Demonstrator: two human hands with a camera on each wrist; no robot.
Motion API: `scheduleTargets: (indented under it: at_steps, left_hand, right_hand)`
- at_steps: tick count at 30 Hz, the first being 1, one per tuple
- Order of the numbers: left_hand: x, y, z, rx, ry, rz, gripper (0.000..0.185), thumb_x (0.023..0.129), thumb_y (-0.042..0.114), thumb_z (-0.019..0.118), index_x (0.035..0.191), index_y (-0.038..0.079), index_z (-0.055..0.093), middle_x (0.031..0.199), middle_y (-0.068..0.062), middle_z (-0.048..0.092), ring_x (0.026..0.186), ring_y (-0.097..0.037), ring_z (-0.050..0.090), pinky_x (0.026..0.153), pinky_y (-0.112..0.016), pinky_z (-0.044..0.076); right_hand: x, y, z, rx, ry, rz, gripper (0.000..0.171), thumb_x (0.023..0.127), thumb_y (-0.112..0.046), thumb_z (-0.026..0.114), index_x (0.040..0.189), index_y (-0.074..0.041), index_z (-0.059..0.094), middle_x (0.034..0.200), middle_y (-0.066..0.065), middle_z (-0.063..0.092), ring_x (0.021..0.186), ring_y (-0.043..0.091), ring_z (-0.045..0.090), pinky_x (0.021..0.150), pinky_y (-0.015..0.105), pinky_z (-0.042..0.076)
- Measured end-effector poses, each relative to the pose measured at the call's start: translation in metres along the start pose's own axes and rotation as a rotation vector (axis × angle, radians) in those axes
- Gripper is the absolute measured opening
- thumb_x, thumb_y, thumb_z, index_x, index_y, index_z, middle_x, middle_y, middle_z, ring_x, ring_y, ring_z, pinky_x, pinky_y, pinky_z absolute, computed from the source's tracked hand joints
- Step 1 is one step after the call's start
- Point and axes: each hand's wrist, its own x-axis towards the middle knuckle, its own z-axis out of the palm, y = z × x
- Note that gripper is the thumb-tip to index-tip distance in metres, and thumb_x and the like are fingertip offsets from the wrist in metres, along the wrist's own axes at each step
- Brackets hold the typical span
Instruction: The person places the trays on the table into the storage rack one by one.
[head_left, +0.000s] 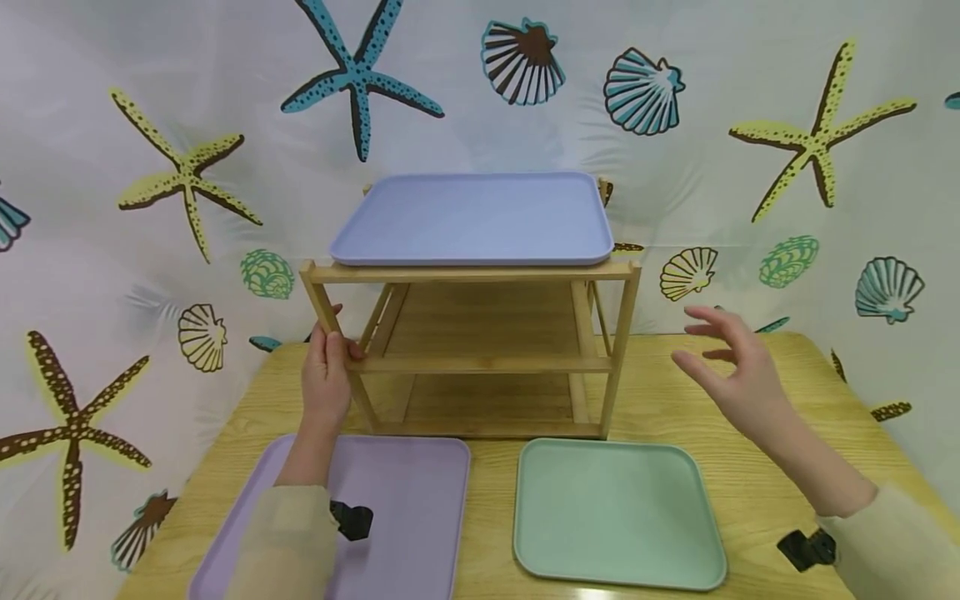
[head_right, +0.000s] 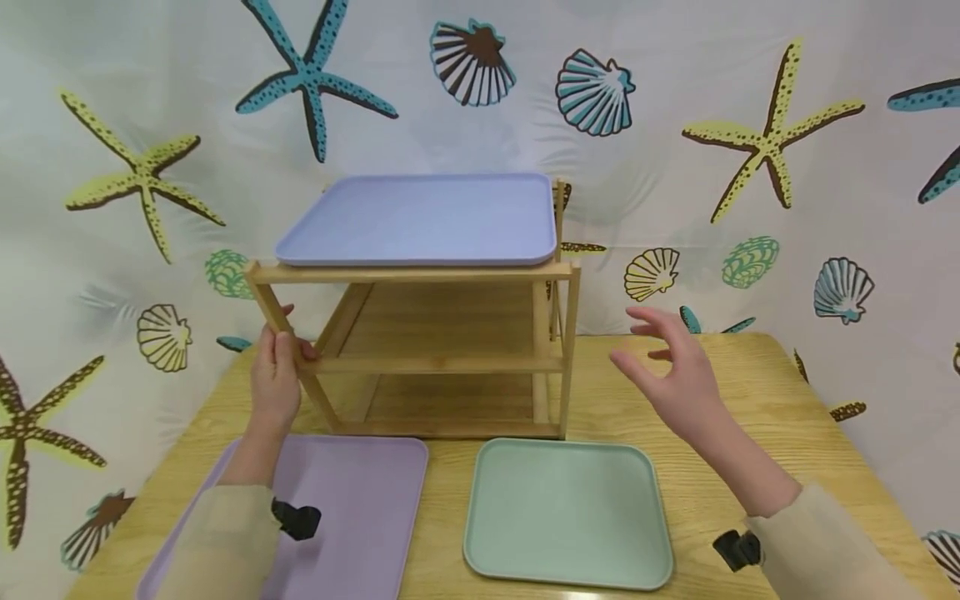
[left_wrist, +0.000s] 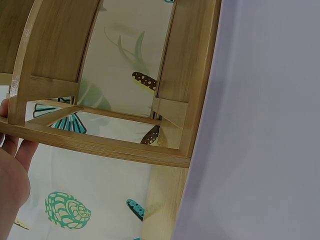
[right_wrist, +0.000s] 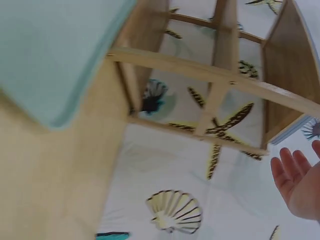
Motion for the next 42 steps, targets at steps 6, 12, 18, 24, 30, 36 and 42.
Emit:
scheduleTargets:
  at_steps: [6,12,18,24,30,36,42]
  left_hand:
    - [-0.001,0.000,-0.001,0.003,0.005,-0.007,0.040,0.108,0.020,0.030,0.142,0.003,0.042,0.086,-0.029,0.051,0.084,-0.032,0.055,0.080,-0.026,0.043]
    - [0.000,-0.003,0.001,-0.004,0.012,0.030,0.039,0.107,0.018,0.031,0.141,0.003,0.044,0.083,-0.028,0.051,0.079,-0.027,0.056,0.077,-0.026,0.043]
    - [0.002,-0.003,0.002,-0.012,-0.003,0.018,0.039,0.108,0.019,0.031,0.141,0.003,0.043,0.084,-0.030,0.051,0.080,-0.027,0.055,0.078,-0.025,0.043]
    - [0.001,-0.002,0.002,-0.004,-0.001,0.012,0.039,0.108,0.020,0.031,0.142,0.004,0.043,0.085,-0.029,0.052,0.081,-0.027,0.055,0.079,-0.026,0.043]
    - [0.001,-0.002,0.002,-0.006,0.001,0.012,0.039,0.108,0.020,0.031,0.142,0.004,0.044,0.085,-0.030,0.052,0.082,-0.029,0.055,0.078,-0.026,0.043]
    - [0.000,-0.002,0.000,-0.002,-0.002,0.008,0.040,0.108,0.021,0.030,0.143,0.005,0.042,0.086,-0.030,0.052,0.083,-0.030,0.055,0.079,-0.028,0.043]
    - [0.000,-0.002,0.000,0.000,0.005,0.022,0.040,0.108,0.020,0.030,0.142,0.004,0.043,0.084,-0.029,0.052,0.081,-0.026,0.055,0.078,-0.027,0.043]
  right_hand:
    - [-0.056,0.026,-0.007,-0.030,-0.136,0.084,0.050,0.092,-0.005,0.067,0.138,-0.007,0.048,0.132,0.011,0.051,0.107,-0.003,0.053,0.080,0.016,0.045]
    - [-0.102,0.046,-0.013,-0.062,-0.243,0.263,0.046,0.096,-0.013,0.063,0.138,-0.006,0.046,0.129,0.014,0.054,0.102,0.002,0.057,0.074,0.025,0.050]
    - [-0.124,0.062,-0.019,-0.125,-0.340,0.484,0.055,0.099,-0.027,0.059,0.143,-0.003,0.037,0.123,0.019,0.055,0.095,0.021,0.060,0.067,0.030,0.049]
    - [-0.138,0.072,-0.012,-0.053,-0.458,0.520,0.057,0.097,-0.023,0.062,0.142,0.000,0.036,0.109,0.012,0.057,0.082,0.014,0.059,0.063,0.028,0.049]
    - [-0.146,0.080,0.000,0.037,-0.582,0.481,0.053,0.094,-0.023,0.065,0.136,0.002,0.044,0.093,0.006,0.055,0.067,0.008,0.050,0.060,0.025,0.043]
    - [-0.147,0.082,0.010,-0.002,-0.591,0.464,0.045,0.089,-0.023,0.071,0.125,-0.002,0.054,0.084,0.002,0.052,0.060,0.008,0.042,0.057,0.024,0.038]
    - [-0.145,0.081,0.014,-0.055,-0.545,0.468,0.036,0.087,-0.007,0.071,0.119,-0.002,0.056,0.080,0.002,0.052,0.062,0.009,0.047,0.059,0.024,0.041]
